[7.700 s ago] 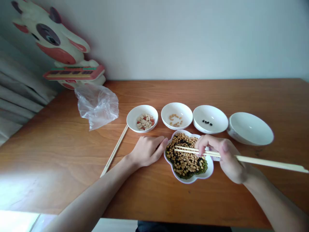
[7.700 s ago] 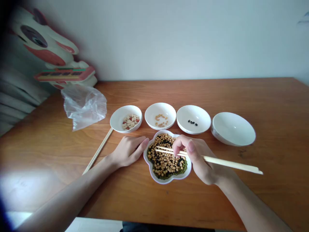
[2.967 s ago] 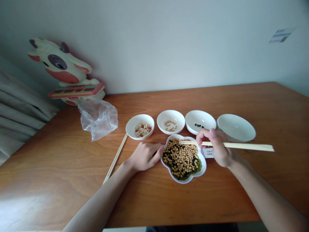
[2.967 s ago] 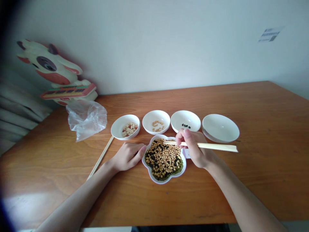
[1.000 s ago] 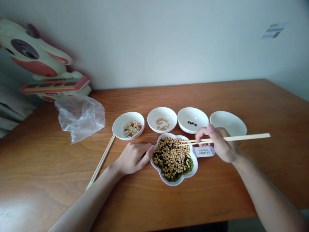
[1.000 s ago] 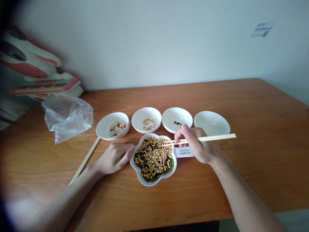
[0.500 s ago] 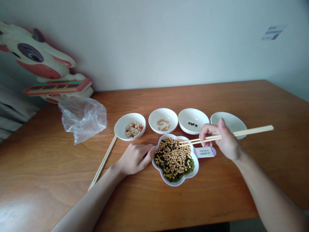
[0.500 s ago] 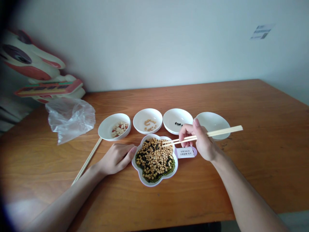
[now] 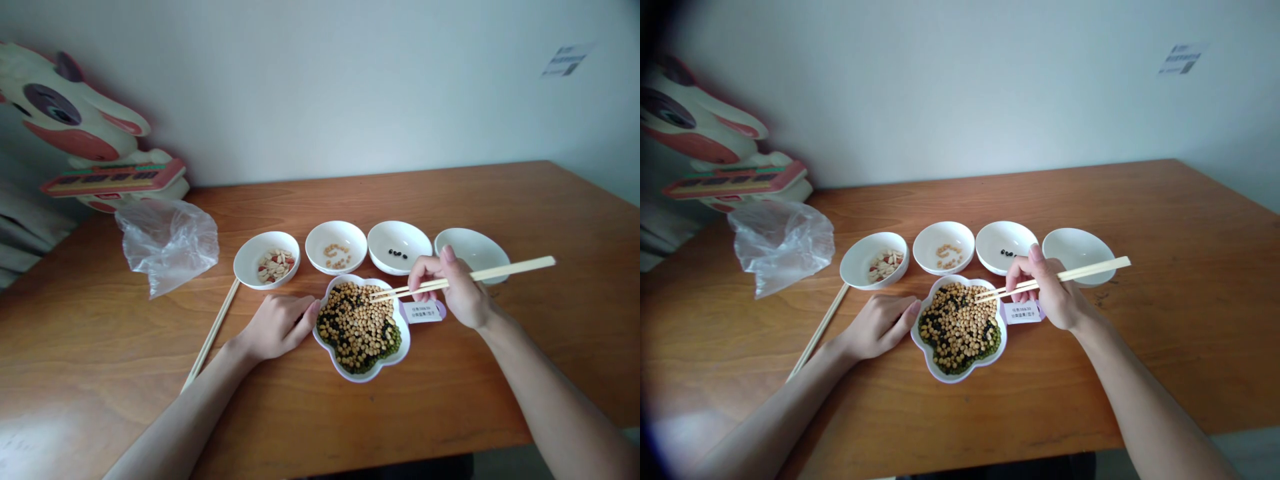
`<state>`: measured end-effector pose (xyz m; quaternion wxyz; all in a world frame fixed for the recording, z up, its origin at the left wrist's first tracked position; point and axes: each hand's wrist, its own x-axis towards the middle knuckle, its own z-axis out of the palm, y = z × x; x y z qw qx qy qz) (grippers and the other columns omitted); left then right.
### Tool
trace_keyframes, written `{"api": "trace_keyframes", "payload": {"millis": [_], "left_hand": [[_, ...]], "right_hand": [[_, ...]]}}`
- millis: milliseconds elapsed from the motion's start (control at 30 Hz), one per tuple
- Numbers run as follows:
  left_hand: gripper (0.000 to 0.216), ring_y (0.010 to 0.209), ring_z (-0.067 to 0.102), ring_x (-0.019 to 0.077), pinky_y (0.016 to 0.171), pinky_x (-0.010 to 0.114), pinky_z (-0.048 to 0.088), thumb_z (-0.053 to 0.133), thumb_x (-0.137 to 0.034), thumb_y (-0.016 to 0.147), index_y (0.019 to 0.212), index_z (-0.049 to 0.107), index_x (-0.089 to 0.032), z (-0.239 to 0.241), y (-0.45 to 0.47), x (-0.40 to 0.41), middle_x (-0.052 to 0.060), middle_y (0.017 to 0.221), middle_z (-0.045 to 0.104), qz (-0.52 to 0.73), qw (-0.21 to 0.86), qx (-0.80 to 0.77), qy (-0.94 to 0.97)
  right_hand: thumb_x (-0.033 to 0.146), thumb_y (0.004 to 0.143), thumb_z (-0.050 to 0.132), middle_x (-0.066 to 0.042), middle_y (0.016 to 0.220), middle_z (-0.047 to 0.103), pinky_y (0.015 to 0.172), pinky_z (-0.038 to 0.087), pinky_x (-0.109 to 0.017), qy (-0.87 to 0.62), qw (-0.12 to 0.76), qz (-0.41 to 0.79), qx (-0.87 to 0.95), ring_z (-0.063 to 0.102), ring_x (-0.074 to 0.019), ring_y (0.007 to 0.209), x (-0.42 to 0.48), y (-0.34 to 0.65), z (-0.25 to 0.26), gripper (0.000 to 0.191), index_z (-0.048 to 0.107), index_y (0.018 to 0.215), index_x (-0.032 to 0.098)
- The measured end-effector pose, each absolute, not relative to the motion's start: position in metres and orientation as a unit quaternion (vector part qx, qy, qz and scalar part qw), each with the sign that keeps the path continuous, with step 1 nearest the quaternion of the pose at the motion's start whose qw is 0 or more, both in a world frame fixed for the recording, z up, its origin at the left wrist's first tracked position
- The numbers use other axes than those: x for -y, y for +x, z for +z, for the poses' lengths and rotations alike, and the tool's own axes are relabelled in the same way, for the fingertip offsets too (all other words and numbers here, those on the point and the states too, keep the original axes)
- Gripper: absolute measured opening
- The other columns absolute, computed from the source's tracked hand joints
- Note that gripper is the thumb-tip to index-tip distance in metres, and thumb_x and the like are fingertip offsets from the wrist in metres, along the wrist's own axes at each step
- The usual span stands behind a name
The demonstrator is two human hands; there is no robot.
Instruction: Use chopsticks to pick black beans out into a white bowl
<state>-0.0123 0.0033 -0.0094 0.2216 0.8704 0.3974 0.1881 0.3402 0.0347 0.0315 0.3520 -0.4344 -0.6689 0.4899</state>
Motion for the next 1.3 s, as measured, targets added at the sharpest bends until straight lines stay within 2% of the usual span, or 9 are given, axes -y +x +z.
{"api": "trace_keyframes", "payload": {"millis": [333, 567, 700, 833, 933, 1067, 1300], "left_hand": [[0.039, 0.059, 0.052, 0.0122, 0.061, 0.028, 0.036, 0.035, -0.031, 0.112, 0.077, 0.049, -0.019, -0.007, -0.011, -0.004, 0.001, 0.071, 0.062, 0.184, 0.222, -0.398, 0.871], [0.039, 0.063, 0.056, 0.0136, 0.064, 0.027, 0.039, 0.033, -0.033, 0.113, 0.08, 0.049, -0.02, -0.004, -0.01, -0.004, 0.001, 0.073, 0.063, 0.179, 0.243, -0.396, 0.867], [0.039, 0.062, 0.056, 0.0136, 0.063, 0.028, 0.038, 0.033, -0.033, 0.113, 0.08, 0.05, -0.02, -0.004, -0.009, -0.004, 0.001, 0.073, 0.063, 0.186, 0.242, -0.391, 0.868], [0.041, 0.062, 0.056, 0.0141, 0.063, 0.028, 0.039, 0.033, -0.034, 0.112, 0.079, 0.052, -0.02, -0.004, -0.009, -0.004, 0.002, 0.071, 0.063, 0.195, 0.232, -0.392, 0.869], [0.042, 0.061, 0.056, 0.0141, 0.062, 0.028, 0.038, 0.032, -0.035, 0.113, 0.079, 0.052, -0.019, -0.003, -0.008, -0.004, 0.002, 0.071, 0.064, 0.195, 0.23, -0.389, 0.871], [0.041, 0.061, 0.054, 0.0136, 0.062, 0.028, 0.037, 0.032, -0.034, 0.113, 0.079, 0.051, -0.02, -0.003, -0.008, -0.004, 0.002, 0.071, 0.063, 0.194, 0.232, -0.388, 0.87], [0.039, 0.06, 0.05, 0.013, 0.061, 0.028, 0.034, 0.033, -0.033, 0.112, 0.079, 0.047, -0.02, -0.004, -0.009, -0.003, 0.0, 0.071, 0.06, 0.189, 0.231, -0.395, 0.869]], "right_hand": [[0.076, 0.103, 0.022, -0.006, 0.059, 0.065, 0.052, 0.041, -0.032, -0.426, 0.382, 0.493, 0.655, 0.057, -0.0184, 0.054, -0.035, 0.338, 0.032, 0.081, 0.072, 0.071, 0.021], [0.076, 0.102, 0.027, -0.008, 0.056, 0.063, 0.05, 0.037, -0.033, -0.402, 0.463, 0.536, 0.58, 0.055, -0.0185, 0.052, -0.035, 0.327, 0.047, 0.08, 0.07, 0.065, 0.02], [0.08, 0.1, 0.024, -0.008, 0.059, 0.063, 0.052, 0.039, -0.035, -0.413, 0.51, 0.474, 0.587, 0.056, -0.0205, 0.055, -0.045, 0.304, 0.06, 0.081, 0.068, 0.067, 0.022], [0.081, 0.1, 0.02, -0.006, 0.06, 0.059, 0.054, 0.04, -0.034, -0.414, 0.488, 0.449, 0.623, 0.054, -0.0201, 0.057, -0.054, 0.288, 0.059, 0.079, 0.065, 0.07, 0.024], [0.08, 0.101, 0.016, -0.004, 0.057, 0.055, 0.052, 0.037, -0.033, -0.414, 0.509, 0.421, 0.626, 0.05, -0.0197, 0.055, -0.053, 0.291, 0.052, 0.081, 0.065, 0.07, 0.023], [0.072, 0.105, 0.022, -0.005, 0.06, 0.059, 0.055, 0.039, -0.033, -0.414, 0.5, 0.415, 0.637, 0.052, -0.0195, 0.057, -0.045, 0.304, 0.046, 0.076, 0.07, 0.074, 0.022], [0.07, 0.106, 0.013, -0.005, 0.065, 0.061, 0.058, 0.042, -0.034, -0.39, 0.361, 0.441, 0.723, 0.057, -0.0205, 0.061, -0.034, 0.317, 0.041, 0.076, 0.065, 0.076, 0.023]]}}
